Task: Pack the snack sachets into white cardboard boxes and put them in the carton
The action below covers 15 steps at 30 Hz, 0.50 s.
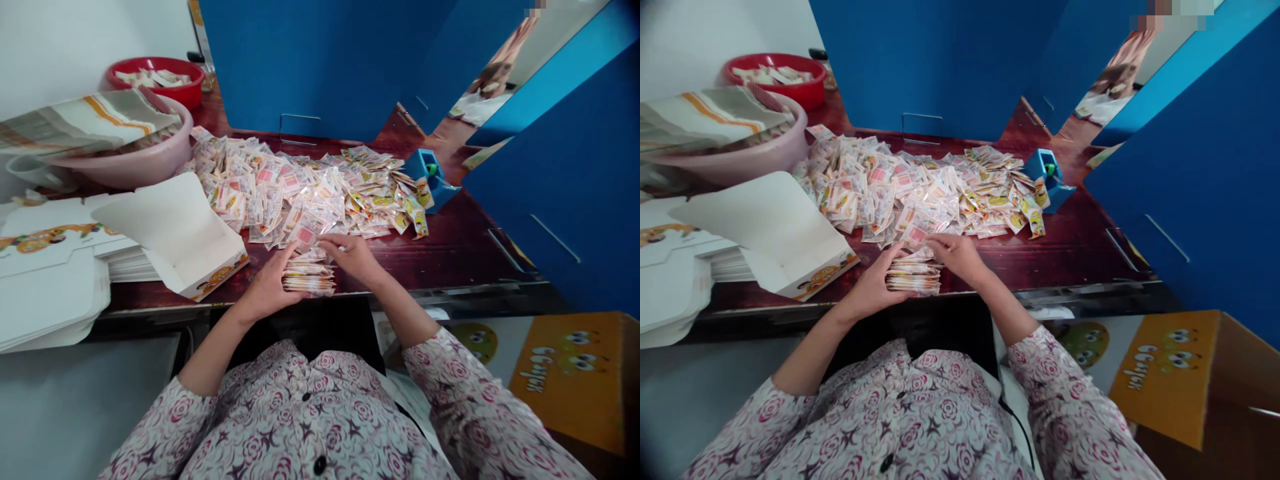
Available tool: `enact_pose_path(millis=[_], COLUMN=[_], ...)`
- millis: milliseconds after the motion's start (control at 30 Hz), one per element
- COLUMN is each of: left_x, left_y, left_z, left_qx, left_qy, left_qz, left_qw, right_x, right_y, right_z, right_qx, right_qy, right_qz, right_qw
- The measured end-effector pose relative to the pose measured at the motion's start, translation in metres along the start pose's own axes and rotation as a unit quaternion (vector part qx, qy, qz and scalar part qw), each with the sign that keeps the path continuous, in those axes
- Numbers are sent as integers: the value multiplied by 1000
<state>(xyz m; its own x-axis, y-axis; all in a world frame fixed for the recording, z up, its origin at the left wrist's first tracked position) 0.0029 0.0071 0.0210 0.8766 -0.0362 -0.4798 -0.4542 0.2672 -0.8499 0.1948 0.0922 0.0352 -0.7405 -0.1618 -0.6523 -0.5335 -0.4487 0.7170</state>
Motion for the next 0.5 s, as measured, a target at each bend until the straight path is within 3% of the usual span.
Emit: enact_pose_path(millis=[67,200,333,433,500], left_x=[-1,0,0,-1,-1], left_y=[-2,-2,-2,-1,-1], left_z=[0,0,-1,-2,-2], left_qx=[9,15,10,5,10], left_qy=[-3,0,0,-2,0], left_qz=[10,12,4,9,9], left_qw=[1000,1000,1000,1000,1000], right_x=[-11,-12,-15,-24,-34], right_y=[-11,-19,-19,-18,-16], right_z=[7,18,28,31,31], right_qx=[-20,-98,-84,-61,-24], right_qy=[-35,76,145,139,70], right_qz=[-92,-255,-343,-287,-198], right_qw=[995,959,924,946,977])
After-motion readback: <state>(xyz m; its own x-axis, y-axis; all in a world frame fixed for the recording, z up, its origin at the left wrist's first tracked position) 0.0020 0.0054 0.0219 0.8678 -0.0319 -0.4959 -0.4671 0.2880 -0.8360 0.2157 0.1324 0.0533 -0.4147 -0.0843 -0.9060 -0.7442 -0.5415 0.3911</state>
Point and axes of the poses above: each hand's wrist, its own z-axis towards the middle knuckle, its own x-axis out of the palm, y = z × x, the point moved 4 cm from there along z, towards the middle knuckle, and after that the axes turned 6 degrees about -y, right-handed, at the moved point
